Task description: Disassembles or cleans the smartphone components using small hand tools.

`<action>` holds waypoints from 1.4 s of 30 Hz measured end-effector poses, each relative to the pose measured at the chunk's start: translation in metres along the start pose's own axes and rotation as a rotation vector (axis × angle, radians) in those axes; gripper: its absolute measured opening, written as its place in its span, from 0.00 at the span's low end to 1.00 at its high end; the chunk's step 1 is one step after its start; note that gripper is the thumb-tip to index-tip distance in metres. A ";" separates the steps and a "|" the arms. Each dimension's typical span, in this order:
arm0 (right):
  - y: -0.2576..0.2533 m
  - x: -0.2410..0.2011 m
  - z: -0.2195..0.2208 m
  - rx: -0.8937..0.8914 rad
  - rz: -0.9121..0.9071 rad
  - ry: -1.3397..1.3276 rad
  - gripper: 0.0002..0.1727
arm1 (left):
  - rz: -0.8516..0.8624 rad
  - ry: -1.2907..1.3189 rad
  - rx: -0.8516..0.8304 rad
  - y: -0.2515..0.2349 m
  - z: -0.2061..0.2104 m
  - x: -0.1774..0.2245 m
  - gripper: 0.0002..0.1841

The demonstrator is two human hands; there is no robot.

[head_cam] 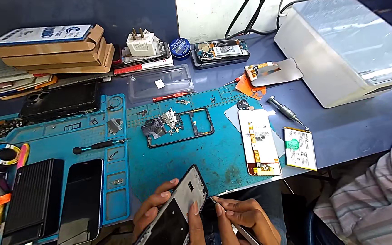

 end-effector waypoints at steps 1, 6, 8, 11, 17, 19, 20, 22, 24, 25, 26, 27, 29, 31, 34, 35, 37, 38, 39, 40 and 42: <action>0.000 0.000 0.000 0.003 0.003 -0.003 0.10 | 0.006 0.018 -0.020 0.003 -0.003 -0.004 0.34; 0.000 -0.004 0.000 0.007 -0.004 0.021 0.10 | 0.025 0.016 -0.049 0.000 -0.001 -0.002 0.35; 0.000 -0.003 0.001 0.009 -0.007 0.025 0.10 | 0.029 0.008 -0.073 -0.003 0.001 0.000 0.37; -0.001 -0.003 0.001 0.003 -0.004 0.028 0.10 | -0.002 0.028 -0.043 0.008 -0.005 -0.007 0.33; -0.001 -0.006 0.004 -0.010 -0.047 0.103 0.10 | 0.030 -0.006 -0.077 -0.005 0.000 0.001 0.35; 0.001 -0.006 0.005 -0.012 -0.066 0.112 0.11 | 0.036 -0.005 -0.058 -0.014 0.003 0.005 0.37; 0.003 -0.005 0.005 -0.014 -0.076 0.113 0.11 | 0.016 -0.014 -0.044 -0.018 0.005 0.007 0.36; 0.006 -0.004 0.006 -0.019 -0.106 0.120 0.11 | -0.086 -0.084 -0.032 -0.022 0.013 0.013 0.31; 0.009 -0.002 0.006 -0.032 -0.133 0.118 0.10 | -0.181 -0.101 -0.021 -0.026 0.017 0.014 0.28; 0.010 -0.001 0.006 -0.043 -0.138 0.113 0.09 | -0.197 -0.081 -0.010 -0.028 0.016 0.011 0.29; 0.011 0.000 0.006 -0.052 -0.146 0.113 0.09 | -0.211 -0.068 -0.009 -0.028 0.016 0.009 0.30; 0.011 0.001 0.007 -0.062 -0.158 0.115 0.09 | -0.225 -0.069 -0.011 -0.028 0.016 0.007 0.29; 0.009 0.003 0.009 -0.072 -0.178 0.126 0.08 | -0.250 -0.073 0.007 -0.025 0.013 0.005 0.28; 0.003 0.004 0.012 -0.074 -0.193 0.153 0.08 | -0.260 -0.071 0.021 -0.024 0.011 0.003 0.29; -0.008 0.004 0.016 -0.079 -0.205 0.210 0.06 | -0.269 -0.053 0.012 -0.024 0.011 0.001 0.31; -0.012 0.004 0.019 -0.089 -0.202 0.227 0.05 | -0.279 -0.058 0.020 -0.023 0.010 0.000 0.31; -0.022 0.005 0.024 -0.104 -0.193 0.257 0.04 | -0.298 -0.064 0.027 -0.022 0.009 0.000 0.30; -0.026 0.005 0.027 -0.106 -0.188 0.278 0.04 | -0.309 -0.069 0.033 -0.021 0.009 0.000 0.30; -0.029 0.005 0.029 -0.105 -0.180 0.296 0.05 | -0.316 -0.068 0.036 -0.020 0.008 -0.001 0.30; -0.031 0.006 0.030 -0.104 -0.174 0.303 0.05 | -0.321 -0.069 0.037 -0.019 0.008 -0.001 0.29; -0.031 0.006 0.029 -0.097 -0.172 0.302 0.05 | -0.324 -0.058 0.032 -0.019 0.009 -0.001 0.28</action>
Point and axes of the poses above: each hand's wrist, its own y-axis away from the middle knuckle, its own z-axis out of the palm, x = y × z, the point moved 7 cm from there along -y, towards the middle knuckle
